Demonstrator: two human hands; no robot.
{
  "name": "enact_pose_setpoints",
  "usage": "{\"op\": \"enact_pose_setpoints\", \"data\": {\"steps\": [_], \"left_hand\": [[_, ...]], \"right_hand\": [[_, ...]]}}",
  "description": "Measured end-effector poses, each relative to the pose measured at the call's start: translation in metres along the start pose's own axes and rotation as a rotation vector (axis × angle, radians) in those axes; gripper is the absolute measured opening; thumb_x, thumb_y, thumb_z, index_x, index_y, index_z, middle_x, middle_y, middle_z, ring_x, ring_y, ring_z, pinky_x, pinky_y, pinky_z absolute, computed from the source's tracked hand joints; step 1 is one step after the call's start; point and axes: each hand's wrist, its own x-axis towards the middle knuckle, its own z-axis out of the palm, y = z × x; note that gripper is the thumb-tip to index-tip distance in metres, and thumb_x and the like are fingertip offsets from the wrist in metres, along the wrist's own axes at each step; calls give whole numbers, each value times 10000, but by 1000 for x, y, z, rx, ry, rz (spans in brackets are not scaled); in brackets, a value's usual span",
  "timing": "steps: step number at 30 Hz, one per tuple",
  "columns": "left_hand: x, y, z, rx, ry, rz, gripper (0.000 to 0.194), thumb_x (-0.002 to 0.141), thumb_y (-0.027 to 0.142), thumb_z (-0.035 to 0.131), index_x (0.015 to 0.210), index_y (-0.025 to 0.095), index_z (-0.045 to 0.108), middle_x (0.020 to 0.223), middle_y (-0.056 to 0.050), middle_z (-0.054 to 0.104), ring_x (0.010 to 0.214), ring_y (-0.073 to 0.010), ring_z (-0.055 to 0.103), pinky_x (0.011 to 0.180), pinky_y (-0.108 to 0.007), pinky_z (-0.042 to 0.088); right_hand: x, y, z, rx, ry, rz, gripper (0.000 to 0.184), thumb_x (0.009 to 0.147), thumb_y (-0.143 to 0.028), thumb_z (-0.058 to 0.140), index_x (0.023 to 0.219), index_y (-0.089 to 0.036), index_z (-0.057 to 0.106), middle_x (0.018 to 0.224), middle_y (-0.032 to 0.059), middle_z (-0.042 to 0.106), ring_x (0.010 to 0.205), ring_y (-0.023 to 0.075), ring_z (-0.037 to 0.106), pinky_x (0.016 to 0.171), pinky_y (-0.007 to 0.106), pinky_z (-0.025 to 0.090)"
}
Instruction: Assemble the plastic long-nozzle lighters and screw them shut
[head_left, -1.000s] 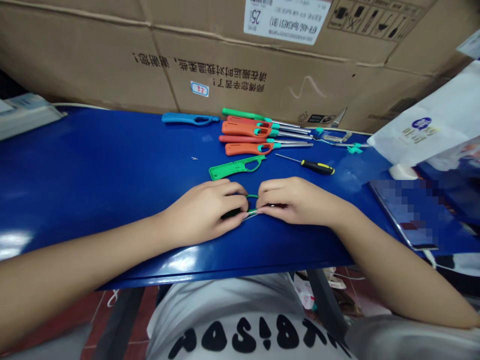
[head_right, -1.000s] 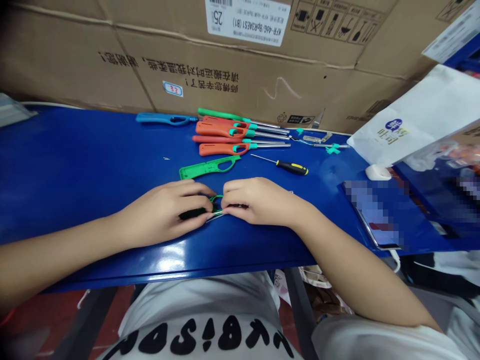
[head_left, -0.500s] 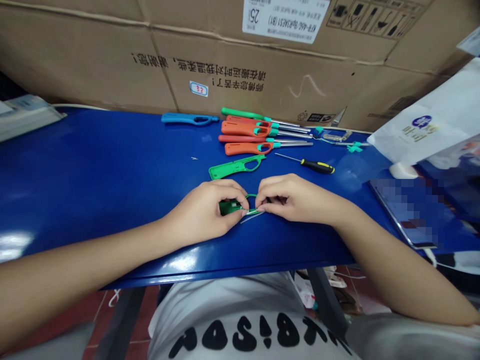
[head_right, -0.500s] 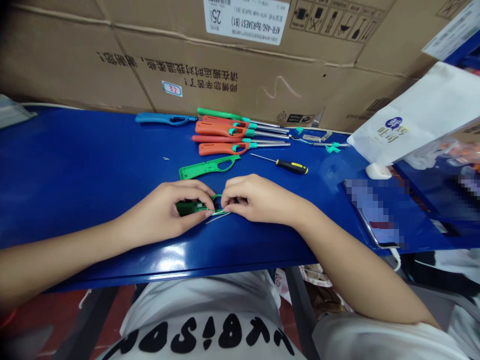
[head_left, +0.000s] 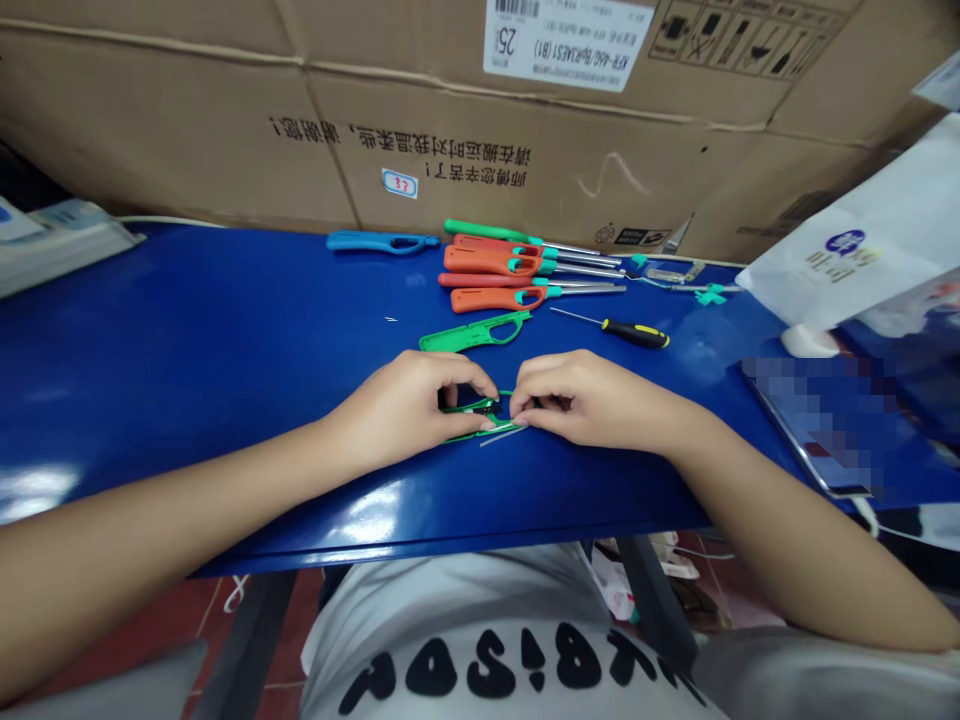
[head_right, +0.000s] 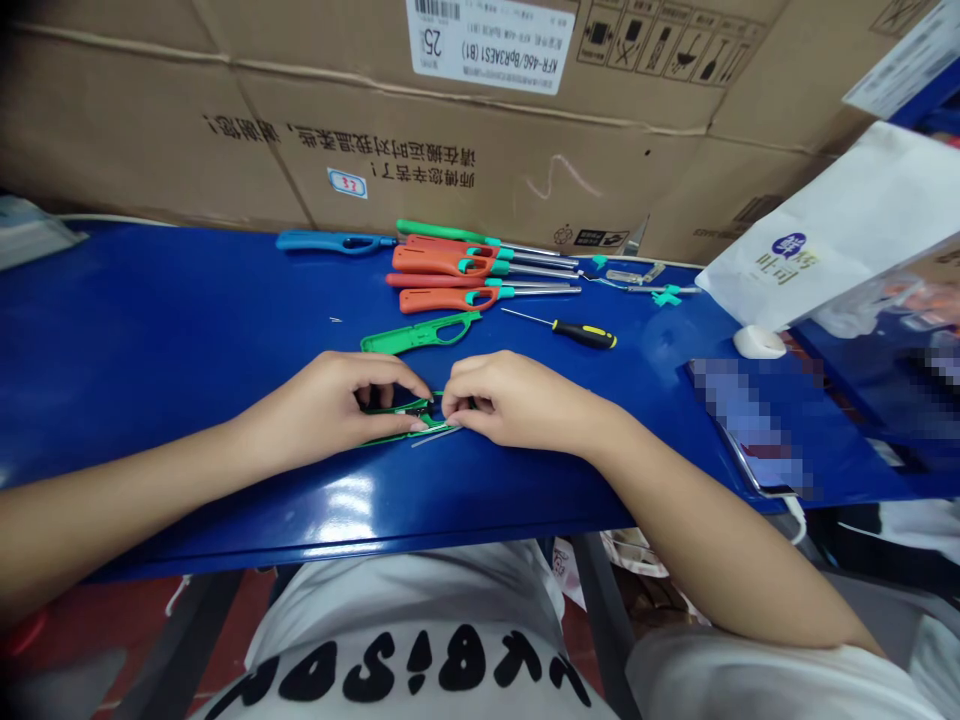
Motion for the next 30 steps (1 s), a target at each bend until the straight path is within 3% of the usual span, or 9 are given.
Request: {"op": "enact_pose_setpoints", "data": {"steps": [5, 9, 17, 24, 30], "left_hand": [[-1, -4, 0, -15, -13, 48, 210, 813, 295, 799, 1011, 229, 774, 869, 28, 722, 651, -99, 546, 601, -229, 412], [-1, -5, 0, -40, -5, 54, 228, 809, 329, 813, 1011, 229, 774, 848, 28, 712, 659, -101, 543, 607, -230, 418], [0, -5, 2, -49, -3, 29, 253, 782, 325, 827, 1005, 217, 777, 838, 11, 699, 649, -109, 533, 599, -237, 412], [2, -6, 1, -49, -26, 27, 211, 806, 289, 801, 1000, 210, 775, 901, -1, 740, 678, -121, 559, 614, -236, 410], [2, -6, -2, -44, -35, 34, 212, 812, 289, 782, 1007, 207, 769, 917, -5, 755, 683, -125, 568, 621, -238, 417]], "right_hand": [[-4, 2, -7, 38, 10, -9, 195, 907, -62, 597, 979, -169, 742, 969, 36, 699, 842, 124, 635, 747, 240, 465], [-10, 9, -17, 9, 52, 55, 132, 907, -144, 634, 995, -167, 729, 988, 50, 682, 784, 126, 601, 682, 243, 456], [-12, 16, -27, 21, -110, 186, 188, 897, -350, 696, 885, -170, 749, 850, 30, 712, 700, 128, 579, 632, 258, 405], [-8, 12, -19, 61, -81, 363, 199, 826, -354, 743, 783, -161, 719, 623, -20, 625, 564, 105, 501, 548, 244, 342], [-7, 7, -17, 39, -53, 340, 154, 845, -301, 724, 797, -159, 690, 670, -12, 623, 594, 108, 506, 574, 244, 353]]}}
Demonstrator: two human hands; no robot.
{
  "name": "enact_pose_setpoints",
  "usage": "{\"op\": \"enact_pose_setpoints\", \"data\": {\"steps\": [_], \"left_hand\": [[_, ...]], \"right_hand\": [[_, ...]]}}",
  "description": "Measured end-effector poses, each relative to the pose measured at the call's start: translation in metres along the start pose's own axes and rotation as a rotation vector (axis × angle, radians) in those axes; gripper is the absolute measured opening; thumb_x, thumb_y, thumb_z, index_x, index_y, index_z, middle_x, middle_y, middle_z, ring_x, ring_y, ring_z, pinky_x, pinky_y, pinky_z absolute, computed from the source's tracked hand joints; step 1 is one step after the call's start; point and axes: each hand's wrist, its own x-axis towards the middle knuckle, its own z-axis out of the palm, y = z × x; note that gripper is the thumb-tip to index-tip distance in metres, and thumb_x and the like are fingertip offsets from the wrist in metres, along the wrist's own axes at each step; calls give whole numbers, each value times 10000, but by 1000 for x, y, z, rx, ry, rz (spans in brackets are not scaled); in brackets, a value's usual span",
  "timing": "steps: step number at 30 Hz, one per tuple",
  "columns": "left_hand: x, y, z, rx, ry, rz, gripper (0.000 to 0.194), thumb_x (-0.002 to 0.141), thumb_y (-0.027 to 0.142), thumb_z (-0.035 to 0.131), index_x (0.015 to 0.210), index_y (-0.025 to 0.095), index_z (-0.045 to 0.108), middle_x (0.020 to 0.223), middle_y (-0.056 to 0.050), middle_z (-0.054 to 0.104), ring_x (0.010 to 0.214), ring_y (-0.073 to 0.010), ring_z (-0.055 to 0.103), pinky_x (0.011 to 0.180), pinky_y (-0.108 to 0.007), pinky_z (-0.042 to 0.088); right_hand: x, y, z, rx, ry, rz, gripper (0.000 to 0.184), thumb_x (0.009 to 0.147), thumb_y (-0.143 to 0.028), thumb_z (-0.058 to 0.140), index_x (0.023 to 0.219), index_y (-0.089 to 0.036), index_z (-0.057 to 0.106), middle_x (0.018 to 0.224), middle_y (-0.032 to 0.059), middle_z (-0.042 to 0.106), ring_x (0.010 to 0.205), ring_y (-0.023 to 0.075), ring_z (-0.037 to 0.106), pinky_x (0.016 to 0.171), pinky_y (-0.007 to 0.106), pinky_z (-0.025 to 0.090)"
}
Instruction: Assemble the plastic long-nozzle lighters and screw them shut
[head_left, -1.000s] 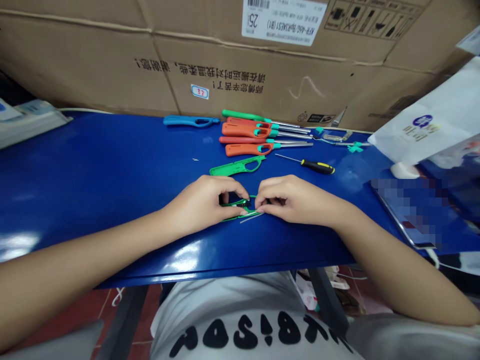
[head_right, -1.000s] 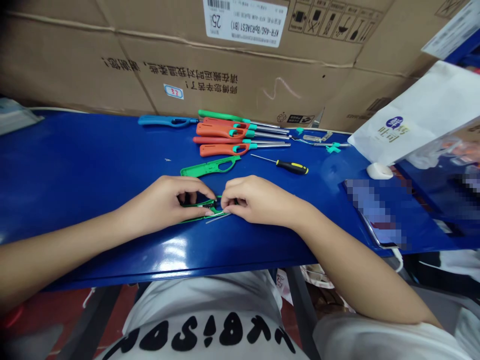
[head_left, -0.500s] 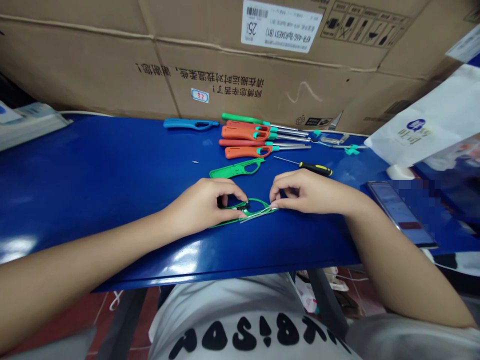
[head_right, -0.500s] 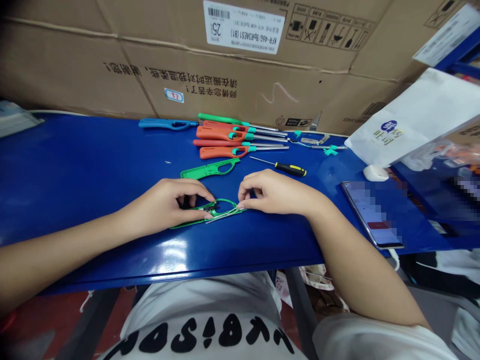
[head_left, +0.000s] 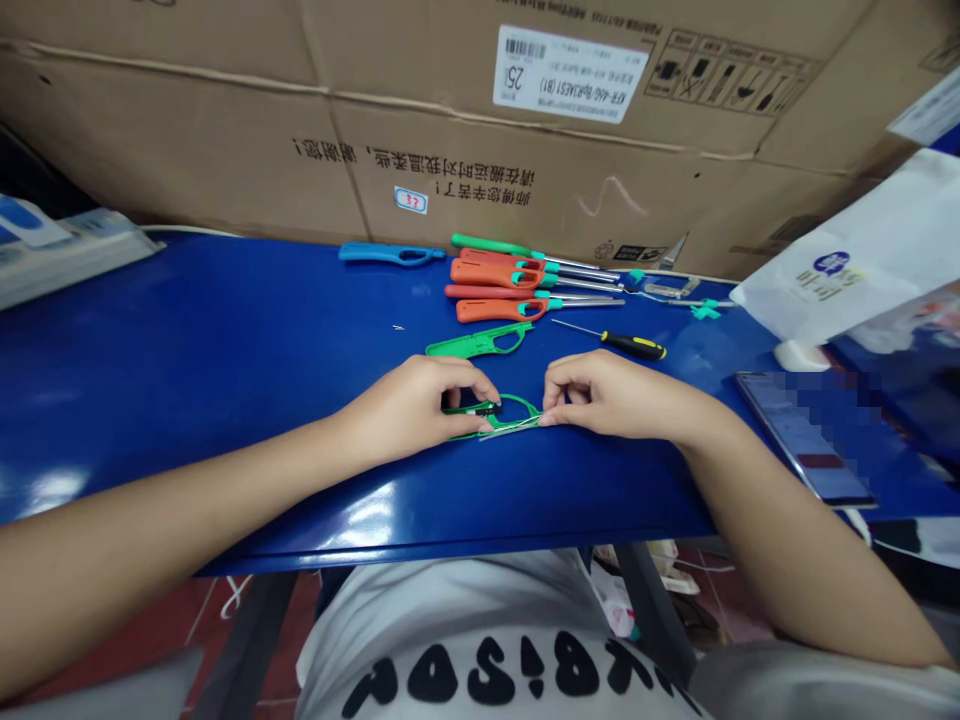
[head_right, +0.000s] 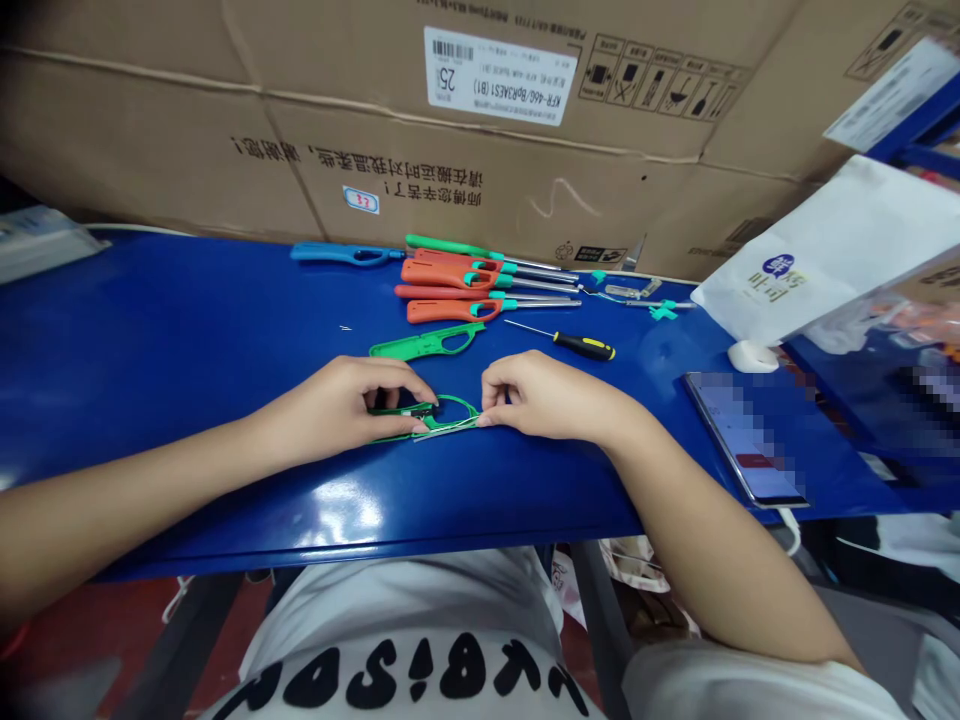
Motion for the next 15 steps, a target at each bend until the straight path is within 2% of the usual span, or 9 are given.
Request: {"op": "enact_pose_setpoints", "data": {"steps": [5, 7, 11, 15], "left_hand": [[1, -3, 0, 10, 16, 34, 226, 815, 306, 776, 1014, 199, 767, 906, -9, 746, 680, -121, 556, 627, -237, 427], [1, -5, 0, 18, 19, 51, 232, 820, 308, 772, 1023, 196, 768, 906, -15, 744, 688, -123, 558, 628, -237, 426], [2, -8, -4, 1, -15, 92, 248, 871, 344, 719, 1064, 196, 769, 932, -25, 755, 658, -110, 551, 598, -227, 411], [4, -8, -11, -20, -76, 73, 249, 932, 294, 605, 1091, 190, 766, 957, -33, 772, 591, -91, 530, 549, -219, 387]], "right_hand": [[-2, 1, 2, -52, 44, -183, 128, 877, -227, 696, 985, -164, 669, 920, 29, 637, 664, 106, 495, 623, 243, 383], [-1, 2, 4, -67, 38, -225, 144, 887, -224, 692, 1018, -173, 657, 949, 29, 624, 690, 111, 497, 634, 241, 386], [2, 5, 6, -63, 41, -223, 144, 895, -257, 705, 1009, -177, 668, 917, 20, 615, 718, 121, 507, 654, 242, 390], [2, 5, 4, -68, 40, -206, 135, 898, -264, 701, 995, -172, 687, 933, 32, 631, 722, 125, 516, 655, 248, 392]]}}
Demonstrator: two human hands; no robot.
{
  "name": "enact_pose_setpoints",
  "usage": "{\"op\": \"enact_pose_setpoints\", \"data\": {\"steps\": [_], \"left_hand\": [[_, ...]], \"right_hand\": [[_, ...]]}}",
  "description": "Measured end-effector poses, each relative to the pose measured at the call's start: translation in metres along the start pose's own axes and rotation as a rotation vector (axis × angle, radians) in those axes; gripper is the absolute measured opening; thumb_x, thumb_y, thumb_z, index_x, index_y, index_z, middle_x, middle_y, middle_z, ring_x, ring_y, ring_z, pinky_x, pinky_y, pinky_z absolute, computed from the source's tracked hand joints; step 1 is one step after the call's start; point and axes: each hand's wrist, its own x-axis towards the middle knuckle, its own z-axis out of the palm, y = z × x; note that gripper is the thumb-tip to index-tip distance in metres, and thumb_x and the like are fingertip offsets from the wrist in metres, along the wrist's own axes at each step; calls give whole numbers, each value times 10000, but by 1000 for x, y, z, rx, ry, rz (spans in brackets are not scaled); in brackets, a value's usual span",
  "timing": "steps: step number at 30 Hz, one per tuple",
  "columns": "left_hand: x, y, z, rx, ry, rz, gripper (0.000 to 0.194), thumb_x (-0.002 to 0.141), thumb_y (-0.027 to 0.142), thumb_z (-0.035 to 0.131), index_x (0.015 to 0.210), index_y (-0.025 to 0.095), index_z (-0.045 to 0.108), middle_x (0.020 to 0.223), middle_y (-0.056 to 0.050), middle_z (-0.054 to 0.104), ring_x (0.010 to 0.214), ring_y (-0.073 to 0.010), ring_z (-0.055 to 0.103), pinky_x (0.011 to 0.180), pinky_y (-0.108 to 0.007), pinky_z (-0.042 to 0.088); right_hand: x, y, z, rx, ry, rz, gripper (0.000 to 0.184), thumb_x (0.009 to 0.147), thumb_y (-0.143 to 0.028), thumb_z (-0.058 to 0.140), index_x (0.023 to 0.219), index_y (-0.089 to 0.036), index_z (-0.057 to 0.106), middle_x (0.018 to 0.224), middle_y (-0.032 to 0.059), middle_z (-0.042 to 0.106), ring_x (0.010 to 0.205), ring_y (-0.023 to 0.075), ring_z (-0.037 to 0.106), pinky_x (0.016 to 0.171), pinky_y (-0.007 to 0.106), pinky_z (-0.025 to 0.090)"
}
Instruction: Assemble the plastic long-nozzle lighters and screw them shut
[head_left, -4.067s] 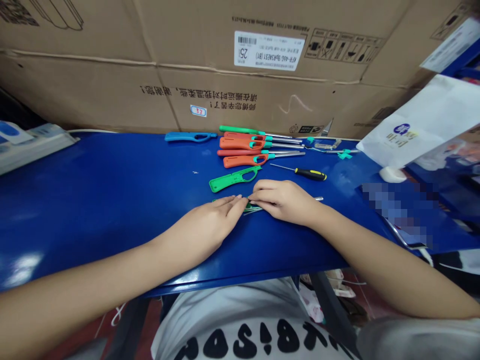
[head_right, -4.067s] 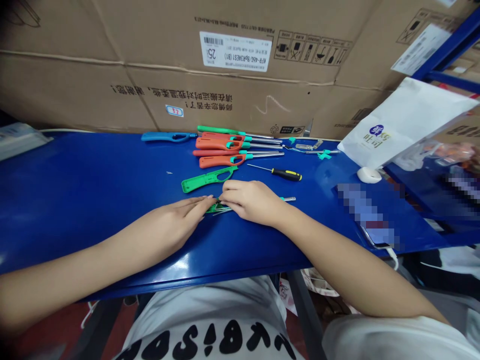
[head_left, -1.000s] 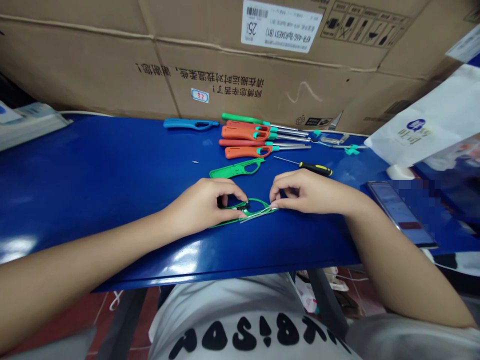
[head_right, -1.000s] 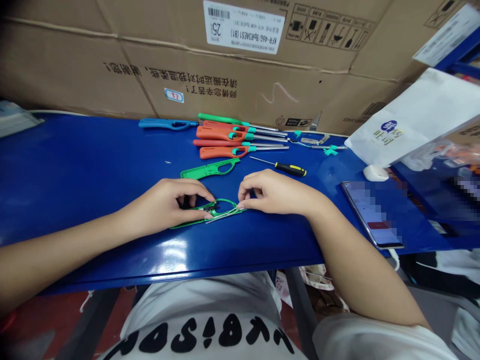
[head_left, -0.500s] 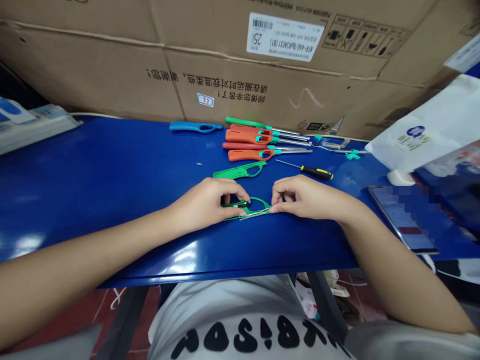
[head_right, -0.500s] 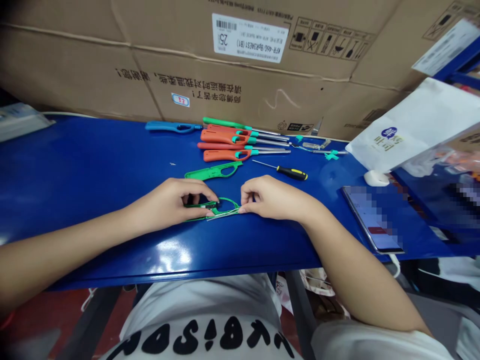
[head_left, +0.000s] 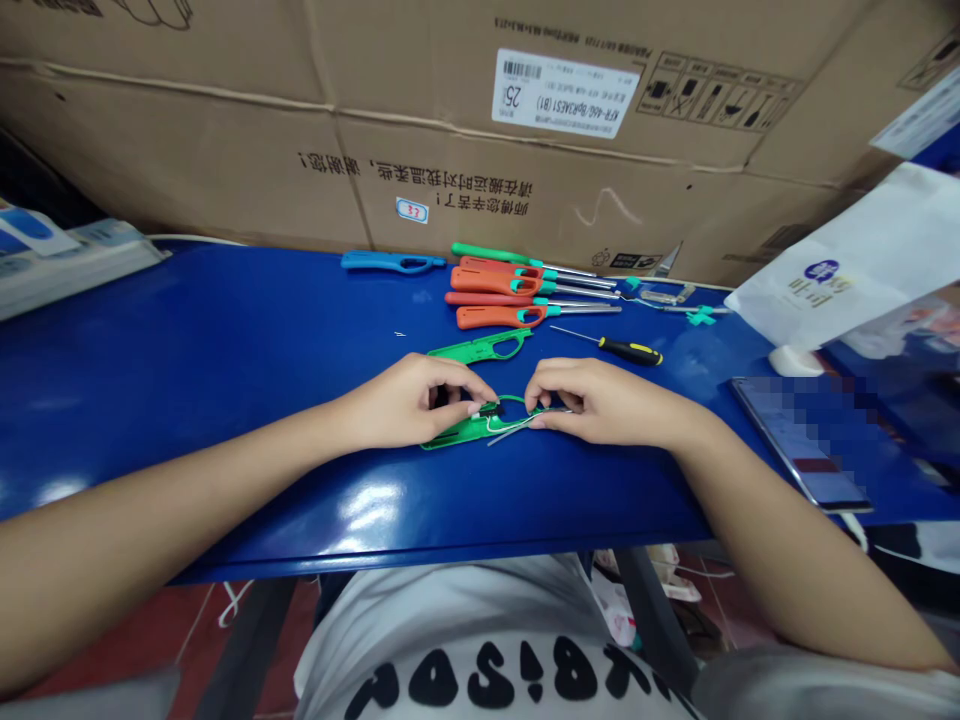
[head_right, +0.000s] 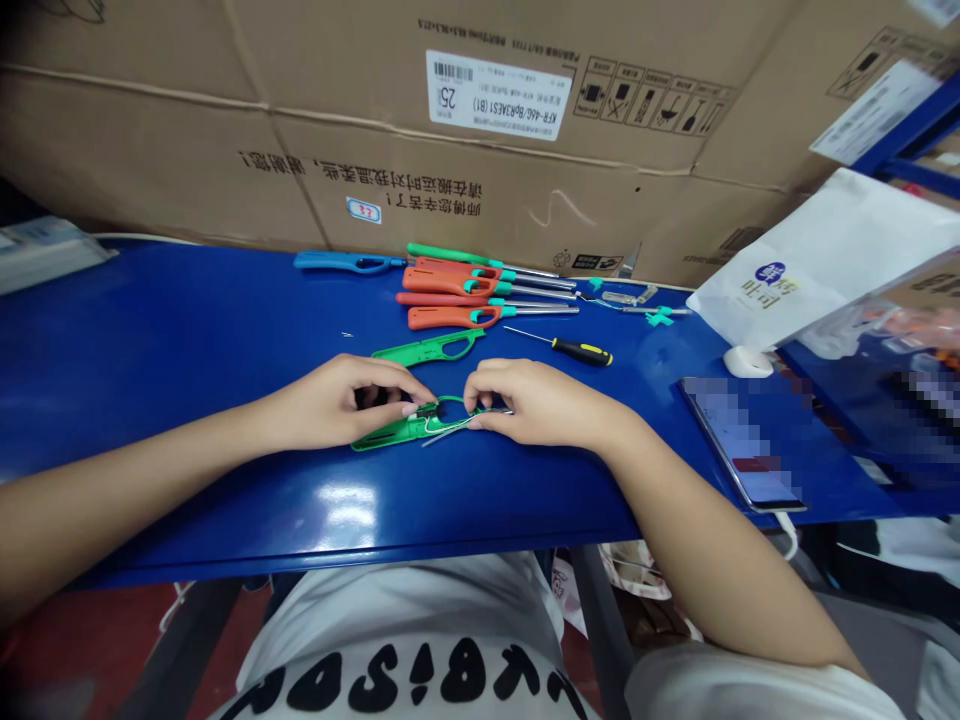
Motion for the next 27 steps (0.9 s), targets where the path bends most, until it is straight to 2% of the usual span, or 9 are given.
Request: {"op": "enact_pose_setpoints", "data": {"steps": [8, 10, 14, 17, 21, 24, 27], "left_hand": [[1, -3, -2, 31, -9, 96, 242, 923, 256, 618, 1109, 187, 757, 1022, -47, 762, 711, -106, 613, 613, -215, 429], [1, -1, -1, 16, -4, 62, 229, 903, 263, 643, 1086, 192, 760, 1005, -39, 764, 682, -101, 599, 602, -216, 430], [3, 3, 3, -62, 39, -98, 201, 851, 268, 684, 1015, 186, 767, 885, -11, 763, 610, -92, 562, 562, -212, 425], [4, 3, 6, -172, 54, -172, 184, 817, 272, 712, 962, 174, 767, 818, -17, 757, 628, -111, 594, 557, -214, 441], [4, 0, 5, -300, 30, -206, 170, 779, 246, 732, 923, 159, 763, 795, -37, 755, 662, -133, 626, 587, -229, 475], [4, 0, 1, -304, -10, -219, 176, 786, 258, 734, 925, 155, 769, 705, -10, 709, 595, -112, 563, 560, -223, 448], [3, -1, -2, -297, -34, -206, 205, 783, 261, 739, 953, 152, 772, 753, -22, 726, 631, -117, 574, 565, -221, 445]], "right_hand": [[-2, -2, 1, 9, 18, -56, 111, 888, -164, 672, 998, -178, 677, 958, 29, 633, 718, 115, 516, 644, 237, 394], [-1, -2, 1, 9, 13, -83, 96, 893, -148, 654, 981, -177, 677, 958, 33, 637, 726, 117, 525, 646, 235, 397], [-1, -3, 1, 5, 1, -124, 117, 886, -119, 640, 976, -179, 685, 939, 28, 624, 713, 112, 521, 646, 232, 395], [-1, -4, 1, 8, -14, -126, 112, 877, -134, 665, 976, -178, 692, 923, 19, 610, 679, 101, 499, 635, 230, 390], [-1, -5, 1, 30, -27, -129, 93, 886, -200, 696, 975, -171, 695, 921, 16, 603, 649, 87, 486, 629, 226, 397], [-1, -5, 2, 50, -26, -138, 106, 891, -230, 703, 975, -167, 691, 919, 12, 596, 636, 78, 481, 623, 219, 402], [-1, -5, 2, 71, -34, -152, 95, 898, -238, 699, 958, -165, 691, 914, 8, 594, 631, 71, 482, 623, 214, 406]]}}
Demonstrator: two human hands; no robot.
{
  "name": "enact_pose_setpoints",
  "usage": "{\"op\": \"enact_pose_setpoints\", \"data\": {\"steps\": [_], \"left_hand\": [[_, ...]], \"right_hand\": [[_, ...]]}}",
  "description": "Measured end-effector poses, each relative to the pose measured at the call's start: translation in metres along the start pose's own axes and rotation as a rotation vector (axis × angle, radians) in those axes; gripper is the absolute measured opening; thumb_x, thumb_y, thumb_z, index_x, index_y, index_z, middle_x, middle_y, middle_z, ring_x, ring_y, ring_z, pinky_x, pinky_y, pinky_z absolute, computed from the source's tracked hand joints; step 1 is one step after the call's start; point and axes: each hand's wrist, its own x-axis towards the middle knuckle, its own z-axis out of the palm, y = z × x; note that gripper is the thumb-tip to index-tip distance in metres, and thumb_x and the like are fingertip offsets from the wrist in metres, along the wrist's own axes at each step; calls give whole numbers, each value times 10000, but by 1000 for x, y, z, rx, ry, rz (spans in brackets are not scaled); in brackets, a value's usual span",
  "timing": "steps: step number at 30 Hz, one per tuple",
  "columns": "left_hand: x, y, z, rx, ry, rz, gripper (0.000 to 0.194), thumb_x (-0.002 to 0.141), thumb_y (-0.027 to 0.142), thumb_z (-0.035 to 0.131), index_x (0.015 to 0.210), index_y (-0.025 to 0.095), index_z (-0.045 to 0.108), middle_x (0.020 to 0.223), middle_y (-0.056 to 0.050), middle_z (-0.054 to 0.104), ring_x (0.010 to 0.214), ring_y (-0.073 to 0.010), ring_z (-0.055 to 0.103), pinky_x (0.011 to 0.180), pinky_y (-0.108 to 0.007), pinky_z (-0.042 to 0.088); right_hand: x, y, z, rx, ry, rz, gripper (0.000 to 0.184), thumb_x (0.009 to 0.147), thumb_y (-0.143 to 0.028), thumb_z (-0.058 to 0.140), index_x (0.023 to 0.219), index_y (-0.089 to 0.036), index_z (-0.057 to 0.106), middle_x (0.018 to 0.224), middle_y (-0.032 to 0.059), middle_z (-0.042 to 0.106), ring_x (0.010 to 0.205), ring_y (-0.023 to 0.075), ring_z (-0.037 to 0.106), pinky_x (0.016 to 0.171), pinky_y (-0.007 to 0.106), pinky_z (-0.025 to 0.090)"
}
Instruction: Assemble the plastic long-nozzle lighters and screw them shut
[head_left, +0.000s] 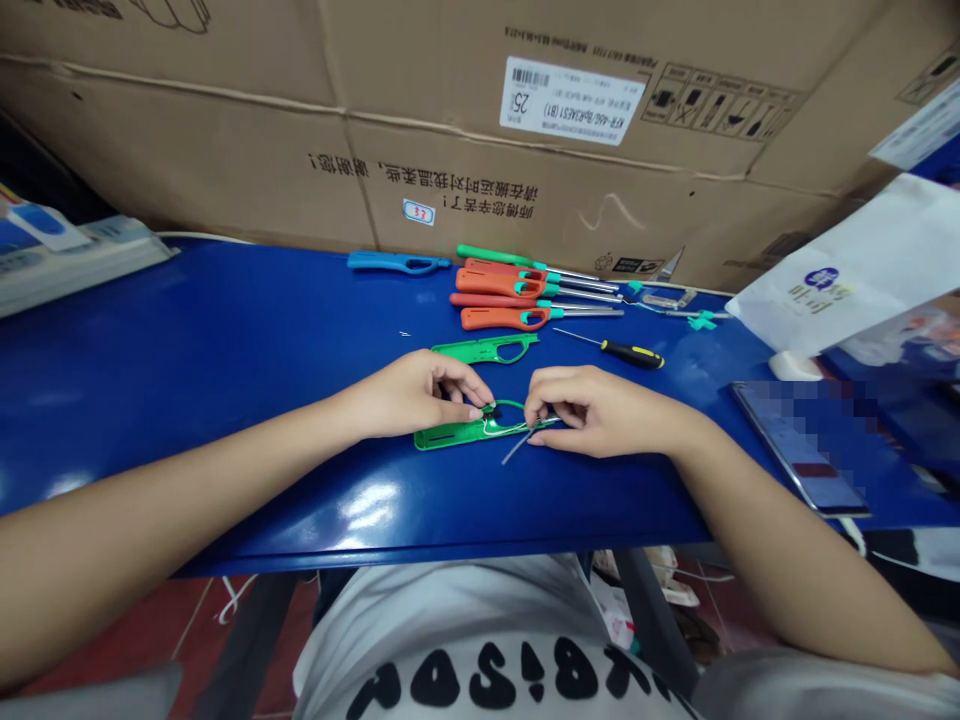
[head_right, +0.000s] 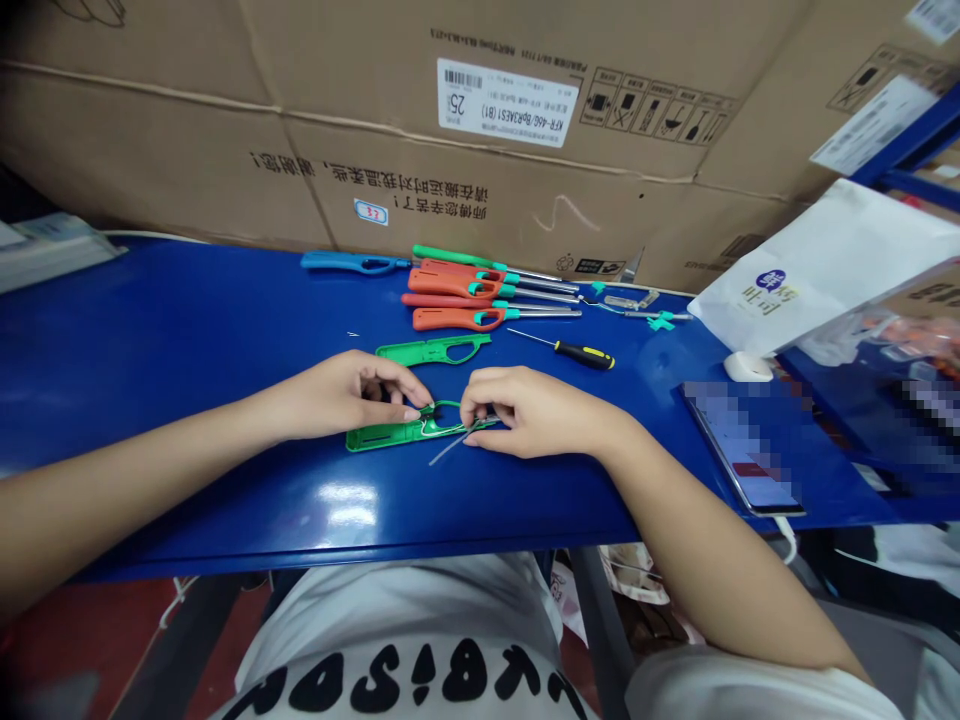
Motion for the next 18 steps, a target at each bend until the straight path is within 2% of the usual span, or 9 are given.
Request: {"op": "enact_pose_setpoints", "data": {"steps": [3, 7, 12, 18], "left_hand": [[0, 0, -3, 15, -24, 14, 234, 789, 266, 733, 991, 156, 773, 813, -37, 742, 687, -131, 605, 581, -225, 454], [0, 0, -5, 41, -53, 18, 267, 795, 266, 722, 1034, 159, 772, 791, -27, 722, 671, -125, 598, 570, -218, 440], [-1, 4, -5, 74, -55, 2, 286, 793, 281, 715, 1041, 148, 765, 804, -29, 711, 698, -133, 600, 592, -224, 458], [-3, 8, -2, 71, -48, -24, 293, 795, 305, 709, 1032, 142, 762, 823, -36, 711, 722, -147, 595, 608, -236, 468]], "right_hand": [[0, -1, 0, 6, -8, -11, 116, 925, -274, 673, 911, -163, 704, 893, 16, 592, 641, 78, 494, 624, 219, 402], [3, -1, 3, -18, 40, 11, 175, 963, -278, 609, 860, -157, 684, 843, 27, 607, 685, 101, 527, 622, 225, 395], [7, 1, 8, -9, 119, 124, 101, 915, -244, 638, 853, -165, 644, 669, -27, 560, 586, 92, 471, 572, 217, 369], [6, 2, 7, 116, 87, 281, 129, 869, -285, 662, 829, -163, 670, 630, -34, 533, 572, 92, 447, 540, 218, 359]]}}
